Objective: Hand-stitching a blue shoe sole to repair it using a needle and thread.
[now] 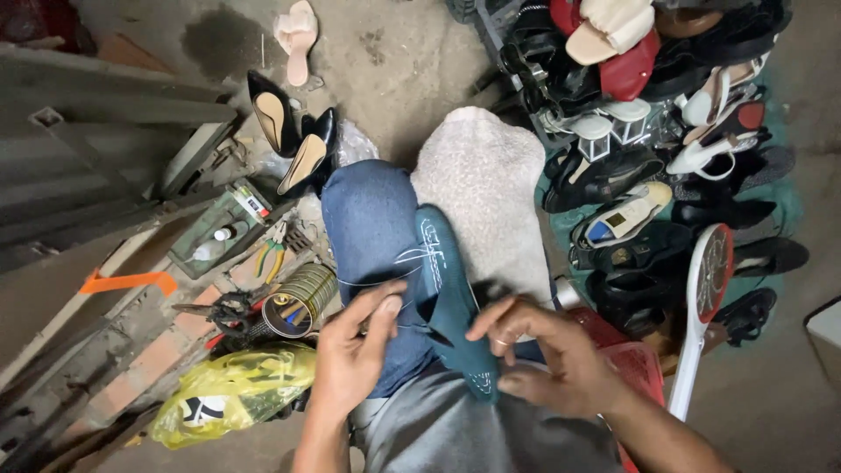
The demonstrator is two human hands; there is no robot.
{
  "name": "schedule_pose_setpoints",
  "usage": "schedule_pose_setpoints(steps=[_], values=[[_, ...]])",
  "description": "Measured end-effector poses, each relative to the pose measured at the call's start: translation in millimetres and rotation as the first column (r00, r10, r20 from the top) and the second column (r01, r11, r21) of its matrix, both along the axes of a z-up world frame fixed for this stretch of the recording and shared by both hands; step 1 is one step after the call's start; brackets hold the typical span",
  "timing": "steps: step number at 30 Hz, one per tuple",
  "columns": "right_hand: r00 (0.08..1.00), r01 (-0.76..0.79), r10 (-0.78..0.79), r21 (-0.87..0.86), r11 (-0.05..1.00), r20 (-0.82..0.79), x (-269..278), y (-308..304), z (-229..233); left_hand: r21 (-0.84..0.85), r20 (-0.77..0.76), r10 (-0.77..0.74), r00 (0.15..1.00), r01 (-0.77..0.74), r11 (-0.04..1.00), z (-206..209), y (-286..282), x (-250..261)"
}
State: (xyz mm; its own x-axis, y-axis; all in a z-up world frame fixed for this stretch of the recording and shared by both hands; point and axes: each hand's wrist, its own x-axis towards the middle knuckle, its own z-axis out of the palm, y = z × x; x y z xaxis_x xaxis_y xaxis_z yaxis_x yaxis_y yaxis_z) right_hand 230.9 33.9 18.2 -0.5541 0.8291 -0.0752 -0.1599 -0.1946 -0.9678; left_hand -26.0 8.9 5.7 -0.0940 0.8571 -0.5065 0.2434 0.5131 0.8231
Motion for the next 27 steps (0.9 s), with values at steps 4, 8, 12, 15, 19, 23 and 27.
schedule_pose_setpoints(steps=[4, 8, 12, 15, 19, 23, 27], values=[[0.955, 0.057, -0.140, 0.303, 0.951, 0.261, -7, -20, -11, 0.135, -0.139, -0.187, 0.973, 0.206, 0.969, -21, -4, 4], [0.886, 0.099, -0.204, 0.260, 0.960, 0.416, -3, -34, -13, 0.336, -0.217, -0.164, 0.962, 0.232, 0.913, -9, 10, 12], [0.825, -0.029, 0.001, 0.041, 0.999, 0.565, -1, -40, -16, 0.459, -0.244, -0.132, 0.961, 0.234, 0.857, -6, 17, 15], [0.743, -0.118, 0.124, -0.054, 0.992, 0.658, -11, -31, -5, 0.420, -0.401, -0.167, 0.901, 0.342, 0.840, -10, 24, 15], [0.739, -0.051, 0.022, 0.023, 0.998, 0.673, -5, -42, -17, 0.452, -0.398, -0.167, 0.902, 0.352, 0.820, -15, 21, 19], [0.773, -0.034, -0.015, 0.065, 0.997, 0.634, -2, -45, -21, 0.424, -0.381, -0.087, 0.921, 0.257, 0.868, -18, 27, 20], [0.770, -0.044, -0.074, 0.169, 0.985, 0.634, -1, -45, -21, 0.424, -0.239, -0.255, 0.937, 0.337, 0.841, -15, 33, 23]])
